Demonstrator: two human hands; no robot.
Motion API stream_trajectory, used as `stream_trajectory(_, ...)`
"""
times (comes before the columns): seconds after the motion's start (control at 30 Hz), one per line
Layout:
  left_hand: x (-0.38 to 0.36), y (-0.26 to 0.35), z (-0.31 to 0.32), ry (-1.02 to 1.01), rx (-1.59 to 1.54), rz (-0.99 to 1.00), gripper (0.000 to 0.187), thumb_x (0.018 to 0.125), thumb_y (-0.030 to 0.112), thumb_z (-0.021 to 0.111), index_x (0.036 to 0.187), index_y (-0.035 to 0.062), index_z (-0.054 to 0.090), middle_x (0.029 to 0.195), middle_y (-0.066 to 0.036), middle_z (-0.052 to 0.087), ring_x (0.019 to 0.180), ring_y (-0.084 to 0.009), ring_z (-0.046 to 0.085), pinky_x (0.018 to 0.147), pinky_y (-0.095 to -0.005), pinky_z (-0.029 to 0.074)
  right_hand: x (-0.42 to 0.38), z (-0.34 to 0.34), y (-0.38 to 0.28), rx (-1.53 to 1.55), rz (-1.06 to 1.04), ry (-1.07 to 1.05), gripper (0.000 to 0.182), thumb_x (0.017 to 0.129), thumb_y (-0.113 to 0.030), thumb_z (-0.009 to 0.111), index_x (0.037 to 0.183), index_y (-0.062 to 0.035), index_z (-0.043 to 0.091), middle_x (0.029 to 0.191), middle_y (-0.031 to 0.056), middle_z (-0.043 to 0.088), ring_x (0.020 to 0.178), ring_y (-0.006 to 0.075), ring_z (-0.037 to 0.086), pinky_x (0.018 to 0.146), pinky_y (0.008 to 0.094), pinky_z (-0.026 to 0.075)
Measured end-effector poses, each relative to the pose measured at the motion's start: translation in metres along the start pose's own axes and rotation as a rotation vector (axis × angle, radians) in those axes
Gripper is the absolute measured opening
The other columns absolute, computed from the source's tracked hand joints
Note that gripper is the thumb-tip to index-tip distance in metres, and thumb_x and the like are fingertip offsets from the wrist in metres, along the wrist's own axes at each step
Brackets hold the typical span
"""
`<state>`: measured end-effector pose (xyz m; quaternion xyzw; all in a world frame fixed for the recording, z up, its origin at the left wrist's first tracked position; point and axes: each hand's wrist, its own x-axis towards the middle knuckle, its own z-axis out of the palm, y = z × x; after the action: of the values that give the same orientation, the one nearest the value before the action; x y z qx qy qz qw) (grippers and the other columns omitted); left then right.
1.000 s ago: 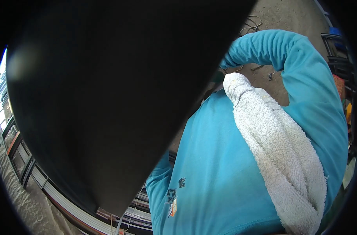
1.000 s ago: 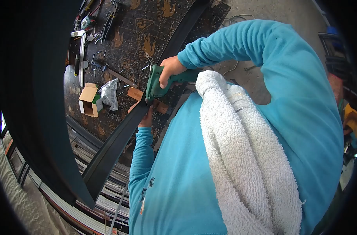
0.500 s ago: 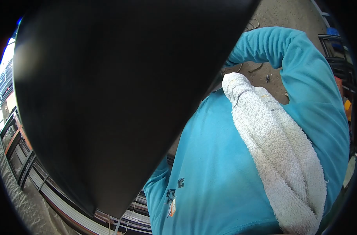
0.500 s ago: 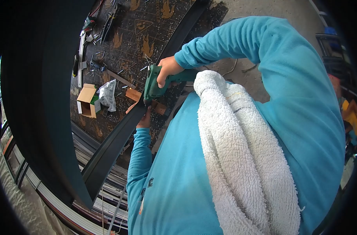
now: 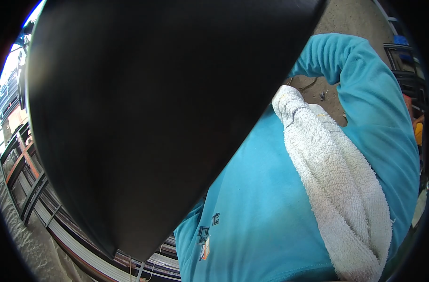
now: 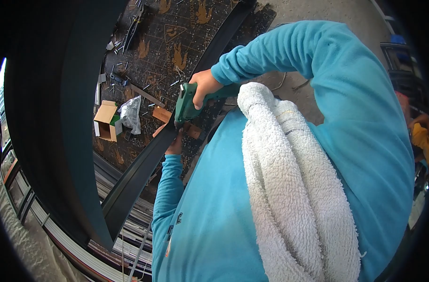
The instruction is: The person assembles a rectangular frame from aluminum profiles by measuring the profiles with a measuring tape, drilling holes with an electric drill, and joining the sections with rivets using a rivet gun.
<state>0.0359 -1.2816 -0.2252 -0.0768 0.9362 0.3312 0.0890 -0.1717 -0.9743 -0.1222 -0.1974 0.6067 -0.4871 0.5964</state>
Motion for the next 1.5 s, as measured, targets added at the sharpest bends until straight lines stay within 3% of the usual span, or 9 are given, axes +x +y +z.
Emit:
stream_trajectory(0.4, 0.003, 0.0, -0.002, 0.063, 0.027, 0.103, 0.04, 0.08, 0.029, 0.078, 0.109, 0.0039, 0.066, 0.103, -0.012, 0.068, 0.092, -0.0271, 0.064, 0.083, -0.0405, 0.05, 0.019, 0.0, -0.017, -0.28, -0.132, -0.034, 0.051, 0.066, -0.021, 0.077, 0.112, -0.0038, 0.065, 0.099, 0.0097, 0.068, 0.085, 0.0201, 0.065, 0.075, 0.034, 0.053)
stream_trajectory(0.57, 0.004, 0.007, -0.004, 0.051, 0.097, 0.117, 0.042, 0.078, 0.031, 0.08, 0.109, 0.0055, 0.067, 0.105, -0.011, 0.067, 0.096, -0.0258, 0.063, 0.085, -0.039, 0.05, 0.002, -0.005, -0.013, -0.051, -0.046, -0.079, 0.053, 0.065, -0.021, 0.077, 0.113, -0.0033, 0.065, 0.1, 0.0104, 0.068, 0.086, 0.0206, 0.066, 0.076, 0.0341, 0.054)
stream_trajectory(0.67, 0.005, 0.026, -0.005, 0.223, -0.018, 0.227, 0.043, 0.078, 0.032, 0.08, 0.11, 0.0062, 0.067, 0.105, -0.011, 0.067, 0.096, -0.0263, 0.064, 0.085, -0.039, 0.05, -0.009, -0.009, -0.013, 0.059, 0.003, -0.071, 0.047, 0.067, -0.02, 0.075, 0.11, -0.002, 0.065, 0.098, 0.0109, 0.067, 0.082, 0.021, 0.067, 0.076, 0.0352, 0.055)
stream_trajectory(0.87, -0.003, -0.003, 0.002, 0.002, 0.018, -0.002, 0.045, 0.074, 0.026, 0.083, 0.11, 0.0047, 0.064, 0.109, -0.012, 0.064, 0.098, -0.0281, 0.062, 0.088, -0.0389, 0.049, -0.007, -0.012, 0.0, 0.138, -0.033, -0.079, 0.048, 0.068, -0.021, 0.075, 0.11, -0.0007, 0.065, 0.098, 0.0114, 0.067, 0.079, 0.0211, 0.067, 0.074, 0.0349, 0.055)
stream_trajectory(0.97, 0.002, 0.02, -0.004, 0.183, 0.046, 0.228, 0.046, 0.073, 0.024, 0.083, 0.11, 0.004, 0.063, 0.111, -0.013, 0.062, 0.103, -0.0292, 0.06, 0.093, -0.0403, 0.045, -0.018, -0.033, -0.007, 0.213, -0.012, -0.052, 0.049, 0.07, -0.021, 0.075, 0.113, -0.002, 0.063, 0.1, 0.0122, 0.066, 0.08, 0.0216, 0.067, 0.074, 0.0343, 0.055)
stream_trajectory(1.07, 0.002, 0.034, -0.008, 0.234, 0.051, 0.215, 0.045, 0.074, 0.024, 0.082, 0.109, 0.0038, 0.063, 0.111, -0.013, 0.062, 0.105, -0.0304, 0.058, 0.097, -0.0419, 0.042, -0.034, -0.055, -0.015, 0.176, -0.077, 0.097, 0.055, 0.07, -0.023, 0.075, 0.119, -0.0063, 0.057, 0.105, 0.0148, 0.062, 0.083, 0.0255, 0.066, 0.077, 0.0369, 0.055)
stream_trajectory(1.17, 0.008, 0.046, -0.019, 0.331, 0.221, 0.456, 0.043, 0.077, 0.027, 0.08, 0.109, 0.0038, 0.063, 0.112, -0.014, 0.061, 0.105, -0.0283, 0.058, 0.094, -0.0399, 0.045, -0.016, -0.083, -0.013, -0.044, -0.12, 0.384, 0.061, 0.071, -0.024, 0.075, 0.126, -0.0105, 0.052, 0.11, 0.0173, 0.059, 0.087, 0.0294, 0.065, 0.08, 0.0396, 0.054)
stream_trajectory(1.27, 0.002, 0.03, -0.03, -0.226, 0.205, -0.087, 0.045, 0.078, 0.03, 0.079, 0.111, 0.0041, 0.062, 0.118, -0.015, 0.059, 0.109, -0.0263, 0.057, 0.093, -0.0384, 0.046, 0.036, -0.106, 0.0, -0.447, -0.064, 0.697, 0.068, 0.072, -0.026, 0.075, 0.132, -0.0147, 0.047, 0.114, 0.0199, 0.055, 0.09, 0.0333, 0.064, 0.083, 0.0423, 0.053)
stream_trajectory(1.5, -0.012, 0.052, -0.037, 0.083, 0.075, 0.295, 0.063, 0.069, 0.025, 0.079, 0.123, 0.0061, 0.052, 0.121, -0.015, 0.056, 0.113, -0.0306, 0.053, 0.099, -0.0396, 0.04, 0.098, -0.097, 0.001, -1.054, 0.103, 1.107, 0.084, 0.073, -0.03, 0.075, 0.147, -0.0246, 0.034, 0.125, 0.0258, 0.047, 0.098, 0.0424, 0.062, 0.089, 0.0485, 0.051)
